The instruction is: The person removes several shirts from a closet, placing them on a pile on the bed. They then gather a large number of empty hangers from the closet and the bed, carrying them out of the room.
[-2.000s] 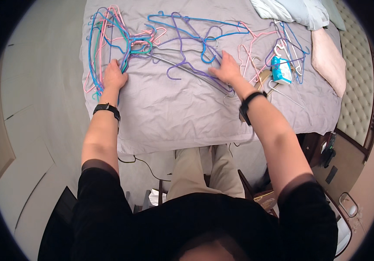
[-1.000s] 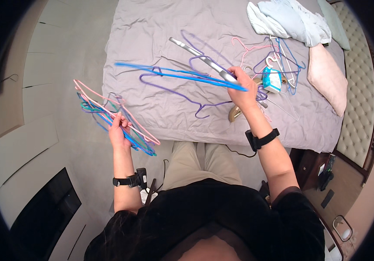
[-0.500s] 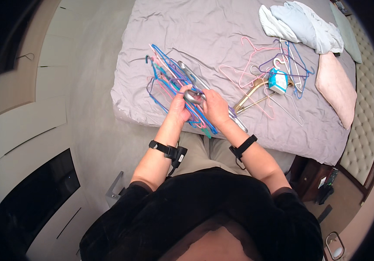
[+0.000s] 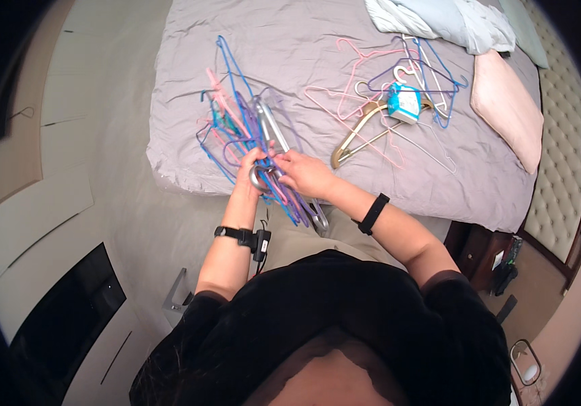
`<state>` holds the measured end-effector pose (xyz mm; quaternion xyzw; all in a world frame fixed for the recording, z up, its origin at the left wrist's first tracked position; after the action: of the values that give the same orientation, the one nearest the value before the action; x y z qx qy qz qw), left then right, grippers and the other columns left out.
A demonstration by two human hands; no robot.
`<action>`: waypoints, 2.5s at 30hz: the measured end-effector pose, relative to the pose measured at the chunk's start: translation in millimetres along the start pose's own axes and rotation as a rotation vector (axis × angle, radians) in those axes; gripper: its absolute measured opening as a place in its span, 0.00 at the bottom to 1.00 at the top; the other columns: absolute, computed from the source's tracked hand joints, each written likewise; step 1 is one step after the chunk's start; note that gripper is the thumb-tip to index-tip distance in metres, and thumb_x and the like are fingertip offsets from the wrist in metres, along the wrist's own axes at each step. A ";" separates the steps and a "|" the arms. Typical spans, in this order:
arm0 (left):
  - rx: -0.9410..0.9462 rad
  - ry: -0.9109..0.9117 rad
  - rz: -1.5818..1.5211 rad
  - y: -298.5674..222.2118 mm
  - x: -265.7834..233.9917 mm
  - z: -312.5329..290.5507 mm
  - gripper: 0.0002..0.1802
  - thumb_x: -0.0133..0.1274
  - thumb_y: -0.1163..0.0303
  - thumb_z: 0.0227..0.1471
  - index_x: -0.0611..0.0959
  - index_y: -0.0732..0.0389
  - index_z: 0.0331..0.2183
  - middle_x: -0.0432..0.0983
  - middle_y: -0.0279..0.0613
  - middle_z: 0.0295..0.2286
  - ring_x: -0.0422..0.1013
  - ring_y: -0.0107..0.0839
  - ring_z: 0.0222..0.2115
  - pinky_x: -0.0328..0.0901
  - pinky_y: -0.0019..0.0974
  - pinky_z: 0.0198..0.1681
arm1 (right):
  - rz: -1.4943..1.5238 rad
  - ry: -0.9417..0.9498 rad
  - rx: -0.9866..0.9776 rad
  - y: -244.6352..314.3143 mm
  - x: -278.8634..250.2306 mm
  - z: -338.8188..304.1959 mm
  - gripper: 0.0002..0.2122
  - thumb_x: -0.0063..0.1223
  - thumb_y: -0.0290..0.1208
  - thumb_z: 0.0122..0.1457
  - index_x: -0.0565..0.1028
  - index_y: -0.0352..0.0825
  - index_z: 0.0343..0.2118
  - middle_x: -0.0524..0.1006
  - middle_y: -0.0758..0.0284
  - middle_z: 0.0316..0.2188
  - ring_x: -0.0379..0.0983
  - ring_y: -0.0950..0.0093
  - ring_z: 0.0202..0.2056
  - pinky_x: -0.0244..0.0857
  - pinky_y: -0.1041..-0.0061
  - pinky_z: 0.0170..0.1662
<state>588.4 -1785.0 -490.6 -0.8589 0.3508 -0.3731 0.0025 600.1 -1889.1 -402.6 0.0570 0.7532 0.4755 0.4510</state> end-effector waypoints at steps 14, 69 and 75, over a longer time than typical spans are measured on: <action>0.400 -0.363 0.119 -29.8 -34.7 -92.4 0.21 0.52 0.72 0.46 0.71 0.66 0.44 0.67 0.35 0.21 0.65 0.29 0.21 0.61 0.30 0.25 | 0.462 -1.262 1.567 -350.5 -145.5 -171.8 0.41 0.68 0.45 0.43 0.59 0.23 0.53 0.70 0.46 0.46 0.69 0.54 0.45 0.66 0.57 0.46; 0.158 -0.466 0.787 72.6 25.0 69.4 0.04 0.55 0.78 0.43 0.76 0.61 0.23 0.71 0.33 0.18 0.67 0.24 0.17 0.61 0.29 0.22 | -0.200 -0.197 0.691 -339.1 -123.3 -147.5 0.13 0.56 0.37 0.47 0.73 0.41 0.35 0.75 0.57 0.35 0.72 0.58 0.36 0.65 0.60 0.36; 0.168 -0.479 0.858 74.5 21.6 65.6 0.03 0.53 0.80 0.40 0.76 0.61 0.22 0.71 0.31 0.18 0.66 0.22 0.18 0.60 0.28 0.22 | -0.493 -0.130 0.240 -289.4 -82.8 -137.4 0.18 0.61 0.30 0.36 0.72 0.40 0.35 0.70 0.66 0.35 0.66 0.66 0.40 0.59 0.69 0.46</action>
<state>596.1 -1871.2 -544.0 -0.6956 0.6308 -0.1577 0.3055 647.1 -2179.7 -553.6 -0.0445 0.7648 0.2544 0.5902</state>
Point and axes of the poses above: each hand's wrist, its own z-axis towards the middle knuckle, its own x-axis out of the palm, y = z × x, the point moved 9 cm from there along z, towards the middle knuckle
